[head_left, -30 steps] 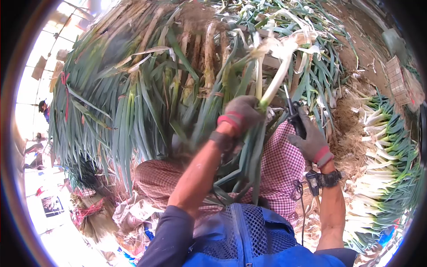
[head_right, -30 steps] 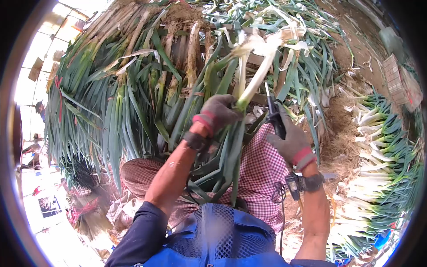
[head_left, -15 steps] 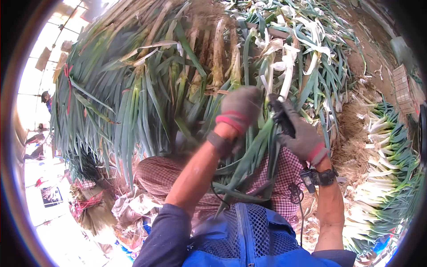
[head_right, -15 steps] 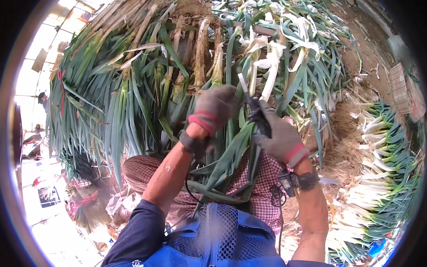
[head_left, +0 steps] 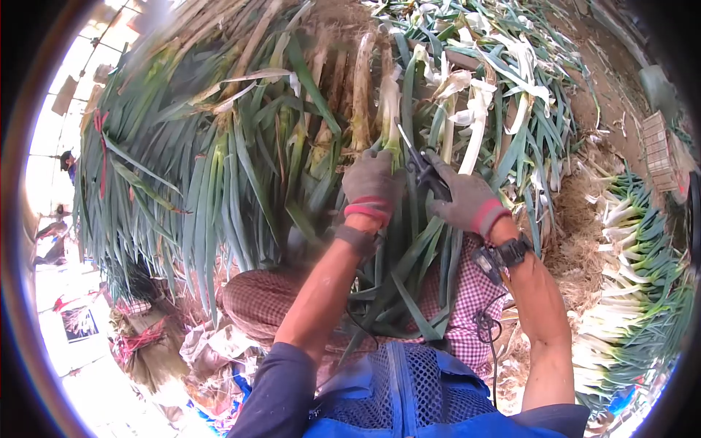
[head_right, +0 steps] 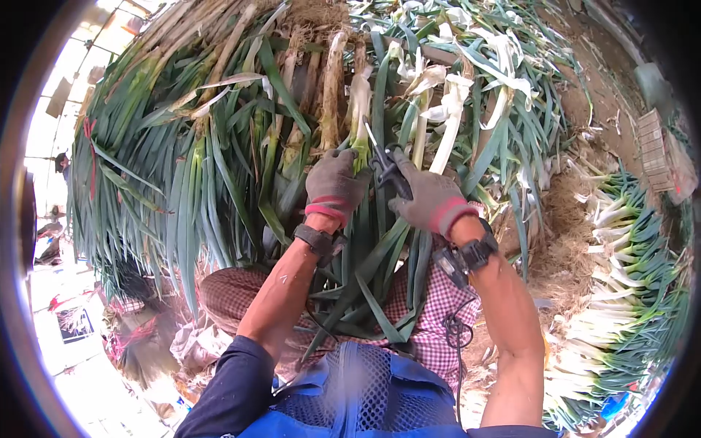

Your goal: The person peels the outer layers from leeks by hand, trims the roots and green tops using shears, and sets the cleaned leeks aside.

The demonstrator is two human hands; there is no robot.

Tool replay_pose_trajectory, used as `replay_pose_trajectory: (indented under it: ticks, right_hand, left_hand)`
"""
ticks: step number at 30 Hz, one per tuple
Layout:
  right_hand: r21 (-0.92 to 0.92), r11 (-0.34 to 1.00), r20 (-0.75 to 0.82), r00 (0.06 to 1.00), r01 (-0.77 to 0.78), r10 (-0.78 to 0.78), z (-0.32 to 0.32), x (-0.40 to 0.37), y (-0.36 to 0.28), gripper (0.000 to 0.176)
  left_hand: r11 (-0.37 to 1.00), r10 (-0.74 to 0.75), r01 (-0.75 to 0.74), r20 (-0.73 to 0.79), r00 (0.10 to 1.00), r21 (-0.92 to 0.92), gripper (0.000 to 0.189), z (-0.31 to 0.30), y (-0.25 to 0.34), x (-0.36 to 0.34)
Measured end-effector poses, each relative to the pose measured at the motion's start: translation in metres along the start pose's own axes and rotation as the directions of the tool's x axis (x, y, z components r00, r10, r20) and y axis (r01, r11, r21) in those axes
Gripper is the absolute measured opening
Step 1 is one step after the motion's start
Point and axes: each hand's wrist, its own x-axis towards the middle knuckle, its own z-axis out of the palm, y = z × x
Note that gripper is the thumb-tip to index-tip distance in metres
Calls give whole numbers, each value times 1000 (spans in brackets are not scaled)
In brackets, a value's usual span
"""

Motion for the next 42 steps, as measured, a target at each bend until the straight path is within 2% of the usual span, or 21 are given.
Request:
replay_pose_trajectory:
  ticks: [1,3,6,8,9,14,16,20,21,22,25,28,29,31,32,33,34,38,39,40,42]
  right_hand:
    - [-31,999,-74,996,38,-40,3,15,4,95]
    - [-36,999,-78,997,7,-10,-5,41,8,94]
    - [-12,999,-70,996,-48,47,-18,78,4,92]
    - [-83,997,-204,979,9,-26,-14,110,11,90]
    - [-84,994,-147,988,-64,51,-28,115,-4,88]
    - [-130,989,-222,974,-66,36,-37,182,-11,90]
    - [-73,989,-286,953,-125,100,-40,204,-12,91]
    - [-35,992,-257,960,-125,112,-46,224,-11,93]
    - [-37,987,-233,962,-155,143,-47,224,-12,93]
    - [-41,987,-232,962,-156,143,-44,222,-10,93]
    - [64,986,-216,963,-153,163,-41,203,4,94]
    - [40,987,-230,960,-153,158,-25,178,21,95]
    - [35,983,-161,970,-180,184,-24,172,28,96]
    - [30,991,-154,979,-132,135,-15,150,38,97]
    - [22,996,-145,986,-83,85,-9,137,43,98]
    - [-19,1000,-203,979,-12,8,2,126,53,99]
    - [45,996,-81,993,-83,86,-13,95,34,100]
    - [52,998,-136,990,-19,26,4,37,44,100]
    - [80,996,-53,998,-24,28,-9,10,32,100]
    - [108,994,31,999,-31,28,-16,-13,23,99]
    - [88,995,66,997,-43,37,-8,-39,29,99]
  left_hand:
    - [1000,3,-3,-3,1000,-2,40,-2,3,4]
    - [993,-3,-3,56,998,120,54,-4,7,10]
    - [985,-26,13,72,997,171,61,-1,10,17]
    - [978,-15,-7,102,995,209,63,0,11,19]
    - [968,-3,-29,129,992,248,65,0,12,21]
    - [962,-37,-15,184,982,272,65,-2,15,29]
    - [966,-67,11,206,976,259,65,0,17,30]
    - [962,-37,-12,174,984,273,65,12,15,34]
    - [962,-73,9,224,972,274,64,12,16,39]
    - [961,-108,30,272,956,274,63,10,18,41]
    - [955,-125,52,240,963,292,54,26,22,40]
    - [963,-177,120,229,957,242,43,39,22,36]
    - [963,-173,117,227,958,242,43,42,23,37]
    - [961,-212,126,368,905,245,38,30,29,40]
    - [962,-210,124,365,907,245,38,24,32,40]
    - [962,-235,152,407,883,226,29,16,36,40]
    - [961,-258,179,449,855,210,22,5,40,39]
    - [969,-244,189,489,837,160,36,-28,40,31]
    - [978,-211,185,479,852,100,46,-40,38,26]
    - [978,-210,182,480,852,104,46,-44,31,23]
    - [980,-178,201,505,844,10,51,-47,20,21]
